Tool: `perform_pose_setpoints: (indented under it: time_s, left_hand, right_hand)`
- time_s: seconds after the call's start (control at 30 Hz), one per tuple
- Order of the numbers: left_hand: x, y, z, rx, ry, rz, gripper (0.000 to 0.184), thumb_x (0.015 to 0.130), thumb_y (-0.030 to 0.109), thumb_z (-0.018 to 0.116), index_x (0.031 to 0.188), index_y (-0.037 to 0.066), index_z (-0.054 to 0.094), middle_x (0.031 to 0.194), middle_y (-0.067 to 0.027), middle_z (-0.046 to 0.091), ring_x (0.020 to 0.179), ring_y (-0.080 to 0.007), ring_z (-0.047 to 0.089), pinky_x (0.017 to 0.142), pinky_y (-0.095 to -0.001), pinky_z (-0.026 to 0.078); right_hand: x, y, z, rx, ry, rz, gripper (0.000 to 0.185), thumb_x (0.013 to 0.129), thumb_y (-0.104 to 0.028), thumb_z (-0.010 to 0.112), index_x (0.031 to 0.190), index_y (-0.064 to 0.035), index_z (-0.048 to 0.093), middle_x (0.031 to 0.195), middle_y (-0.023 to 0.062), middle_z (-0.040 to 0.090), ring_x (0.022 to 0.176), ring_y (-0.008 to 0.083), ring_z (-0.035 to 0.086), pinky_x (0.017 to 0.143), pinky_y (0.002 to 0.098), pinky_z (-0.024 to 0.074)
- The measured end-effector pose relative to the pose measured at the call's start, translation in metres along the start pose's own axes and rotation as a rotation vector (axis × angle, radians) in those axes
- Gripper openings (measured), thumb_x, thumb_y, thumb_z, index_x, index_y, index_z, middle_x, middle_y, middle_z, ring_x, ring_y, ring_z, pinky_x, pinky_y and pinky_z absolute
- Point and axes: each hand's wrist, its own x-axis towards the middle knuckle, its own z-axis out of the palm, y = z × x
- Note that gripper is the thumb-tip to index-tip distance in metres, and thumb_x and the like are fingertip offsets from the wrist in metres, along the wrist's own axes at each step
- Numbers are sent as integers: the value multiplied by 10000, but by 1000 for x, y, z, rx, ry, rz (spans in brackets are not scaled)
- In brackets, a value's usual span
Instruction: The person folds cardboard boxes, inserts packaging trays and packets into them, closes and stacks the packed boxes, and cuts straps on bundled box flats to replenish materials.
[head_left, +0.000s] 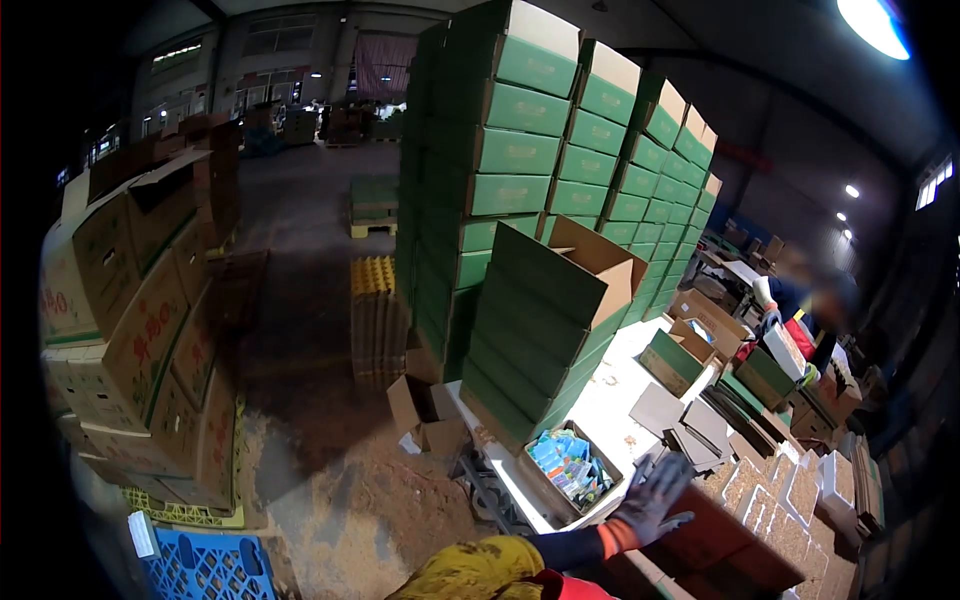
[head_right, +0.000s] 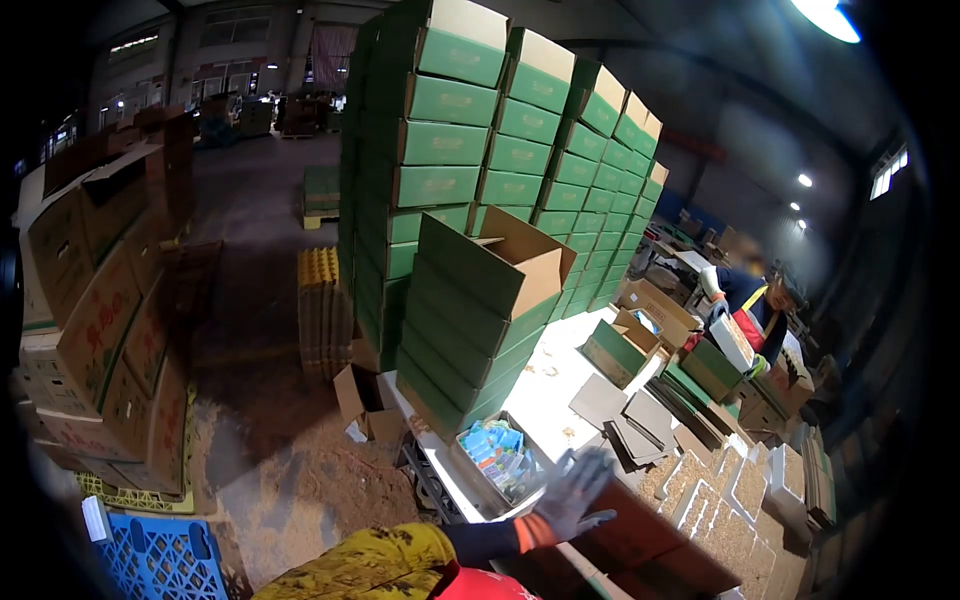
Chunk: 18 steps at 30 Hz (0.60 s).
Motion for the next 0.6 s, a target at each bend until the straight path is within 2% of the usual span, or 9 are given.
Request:
perform_pose_setpoints:
  time_s: [0.03, 0.1, 0.2, 0.27, 0.3, 0.4, 0.5, 0.57, 0.6]
  left_hand:
    - [9, -6, 14, 53, 21, 197, 659, 861, 423, 557, 1313, -35, 417, 1262, -236, 461, 1161, -357, 450, 1065, -445, 270]
    - [-5, -31, 63, 8, -323, 252, 496, 880, 433, 496, 1179, 41, 547, 1027, -114, 601, 986, -288, 550, 966, -416, 371]
    - [15, -16, 48, 68, -539, 243, 329, 858, 395, 518, 967, 101, 616, 874, -87, 642, 836, -266, 607, 819, -401, 438]
    - [26, -22, 82, 130, -620, 199, 270, 840, 357, 543, 811, 108, 642, 793, -87, 649, 768, -266, 621, 701, -419, 465]
    - [37, -25, 88, 48, -600, 192, 293, 807, 354, 566, 763, 83, 671, 776, -102, 666, 756, -286, 640, 651, -443, 485]
    - [74, -38, 110, -108, -924, 130, 425, 736, 454, 646, 845, 47, 704, 858, -143, 685, 784, -328, 643, 678, -426, 498]
    - [93, -51, 125, -336, -1210, 191, 485, 704, 487, 685, 872, 32, 706, 880, -164, 683, 778, -342, 639, 684, -417, 498]
    - [91, -60, 120, -435, -1270, 181, 492, 700, 490, 693, 874, 30, 705, 876, -168, 682, 775, -342, 638, 682, -415, 497]
    - [89, -63, 118, -467, -1282, 180, 495, 698, 491, 697, 875, 29, 704, 874, -170, 681, 773, -343, 637, 682, -414, 496]
  right_hand:
    - [-3, 19, 1, -470, -77, -236, 345, 919, -160, 540, 1205, 24, 481, 1164, 165, 537, 1066, 301, 484, 991, 427, 351]
    - [-9, 14, 4, -443, 165, -160, 398, 902, -175, 564, 1225, 36, 467, 1193, 188, 522, 1097, 310, 475, 1006, 429, 341]
    - [-15, 5, 24, -372, 535, -41, 480, 876, -196, 599, 1255, 54, 446, 1236, 221, 499, 1143, 323, 462, 1028, 432, 326]
    - [-15, -55, 27, -327, 593, -58, 561, 847, -243, 629, 1275, 60, 431, 1275, 245, 464, 1181, 349, 433, 1042, 439, 312]
    - [-8, -103, 28, -301, 571, -112, 601, 833, -267, 645, 1285, 62, 424, 1294, 256, 446, 1200, 362, 418, 1048, 443, 305]
    - [11, -223, 52, -362, 383, -278, 724, 789, -337, 690, 1315, 70, 403, 1351, 291, 392, 1257, 402, 374, 1069, 454, 284]
    - [22, -251, 105, -689, 201, -323, 801, 747, -418, 705, 1361, -4, 398, 1383, 268, 376, 1268, 437, 352, 1055, 533, 272]
    - [18, -266, 122, -837, -13, -84, 1034, 625, -369, 766, 1443, -19, 239, 1481, 217, 247, 1383, 355, 205, 1133, 495, 119]
    - [17, -248, 117, -827, -86, -70, 1051, 610, -459, 727, 1458, -77, 238, 1501, 183, 215, 1401, 366, 133, 1129, 540, 45]
